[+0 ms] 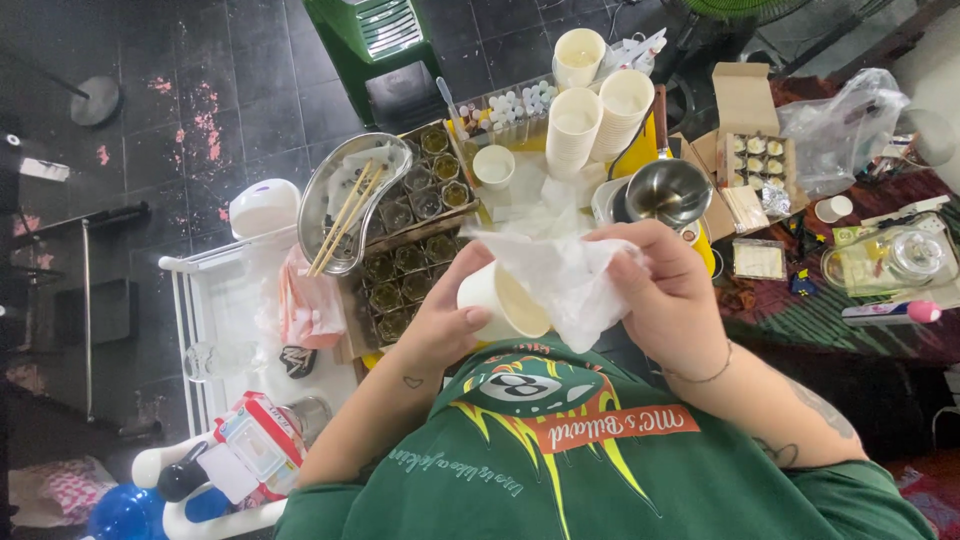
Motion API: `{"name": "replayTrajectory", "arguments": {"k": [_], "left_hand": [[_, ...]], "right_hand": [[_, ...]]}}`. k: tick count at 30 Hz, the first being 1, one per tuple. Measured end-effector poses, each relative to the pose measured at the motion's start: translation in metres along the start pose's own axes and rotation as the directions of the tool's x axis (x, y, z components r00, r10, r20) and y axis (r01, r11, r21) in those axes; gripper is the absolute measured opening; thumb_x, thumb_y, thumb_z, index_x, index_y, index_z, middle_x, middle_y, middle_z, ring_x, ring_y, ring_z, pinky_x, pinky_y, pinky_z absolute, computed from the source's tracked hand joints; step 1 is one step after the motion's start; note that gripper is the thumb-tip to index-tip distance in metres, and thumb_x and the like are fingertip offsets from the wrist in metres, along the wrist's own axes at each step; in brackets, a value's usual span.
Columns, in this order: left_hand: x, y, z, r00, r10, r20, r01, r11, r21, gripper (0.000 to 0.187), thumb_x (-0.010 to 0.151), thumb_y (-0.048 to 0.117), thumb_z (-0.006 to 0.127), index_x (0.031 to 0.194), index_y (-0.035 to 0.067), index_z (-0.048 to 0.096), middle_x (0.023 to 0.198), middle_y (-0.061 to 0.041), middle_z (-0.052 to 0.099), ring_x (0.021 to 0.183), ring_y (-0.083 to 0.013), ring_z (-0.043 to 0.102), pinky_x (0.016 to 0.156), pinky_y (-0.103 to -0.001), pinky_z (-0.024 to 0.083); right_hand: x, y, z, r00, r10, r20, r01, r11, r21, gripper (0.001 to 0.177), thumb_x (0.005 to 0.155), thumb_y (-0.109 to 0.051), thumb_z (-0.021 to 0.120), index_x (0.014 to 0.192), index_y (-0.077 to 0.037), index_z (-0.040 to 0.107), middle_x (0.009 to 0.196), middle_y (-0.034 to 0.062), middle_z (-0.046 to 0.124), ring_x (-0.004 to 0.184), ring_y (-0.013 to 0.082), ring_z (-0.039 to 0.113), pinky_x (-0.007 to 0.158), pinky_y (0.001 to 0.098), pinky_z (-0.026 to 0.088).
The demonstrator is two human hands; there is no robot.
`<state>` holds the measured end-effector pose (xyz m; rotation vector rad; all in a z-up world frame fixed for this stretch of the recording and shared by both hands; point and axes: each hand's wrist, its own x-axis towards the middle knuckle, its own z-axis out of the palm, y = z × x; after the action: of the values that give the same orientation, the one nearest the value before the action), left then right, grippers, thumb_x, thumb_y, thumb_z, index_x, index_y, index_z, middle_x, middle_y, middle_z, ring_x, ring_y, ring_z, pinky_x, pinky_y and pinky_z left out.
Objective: The recorder is wiping the inside and outside of paper cups using a paper towel.
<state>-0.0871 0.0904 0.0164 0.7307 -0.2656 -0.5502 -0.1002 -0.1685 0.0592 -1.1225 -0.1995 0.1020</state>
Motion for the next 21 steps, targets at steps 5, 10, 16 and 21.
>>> {"name": "replayTrajectory", "arguments": {"k": [5,10,16,21], "left_hand": [[0.022,-0.043,0.013,0.993,0.058,-0.102,-0.057,0.998,0.015,0.094,0.085,0.027,0.083,0.158,0.007,0.026,0.154,-0.012,0.044,0.145,-0.0268,0.045,0.121,-0.045,0.038],[0.036,-0.038,0.050,0.986,0.115,-0.124,-0.126,0.988,-0.086,0.074,0.091,0.033,0.074,0.149,0.015,0.032,0.148,-0.011,0.047,0.139,-0.0264,0.049,0.115,-0.046,0.041],[0.038,-0.043,0.056,0.983,0.013,-0.184,-0.040,0.989,-0.143,0.046,0.103,0.045,0.055,0.132,0.011,0.045,0.133,-0.011,0.057,0.122,-0.0235,0.060,0.101,-0.041,0.052],[0.036,-0.066,0.032,0.997,-0.040,0.061,0.062,0.896,-0.439,0.035,0.125,0.034,0.049,0.136,0.002,0.052,0.123,-0.016,0.064,0.105,-0.0233,0.065,0.078,-0.033,0.053]], "right_hand": [[0.002,-0.016,-0.001,0.976,-0.186,0.110,0.216,0.811,-0.543,0.014,0.107,-0.012,0.062,0.118,-0.004,0.067,0.110,0.0102,0.075,0.095,0.0197,0.072,0.082,0.0308,0.057],[0.010,-0.035,-0.015,0.849,-0.187,0.494,0.495,0.608,-0.620,0.046,0.087,-0.021,0.072,0.128,-0.003,0.061,0.119,0.0155,0.073,0.103,0.0263,0.074,0.090,0.0381,0.057],[0.020,-0.059,-0.023,0.562,-0.119,0.818,0.782,0.400,-0.479,0.055,0.091,-0.025,0.074,0.135,-0.008,0.047,0.128,0.0129,0.065,0.127,0.0321,0.062,0.126,0.0581,0.028],[0.029,-0.086,-0.015,0.522,0.036,0.852,0.802,0.318,-0.505,0.049,0.083,-0.007,0.070,0.129,-0.019,0.061,0.136,0.0100,0.066,0.133,0.0300,0.057,0.115,0.0448,0.041]]}}
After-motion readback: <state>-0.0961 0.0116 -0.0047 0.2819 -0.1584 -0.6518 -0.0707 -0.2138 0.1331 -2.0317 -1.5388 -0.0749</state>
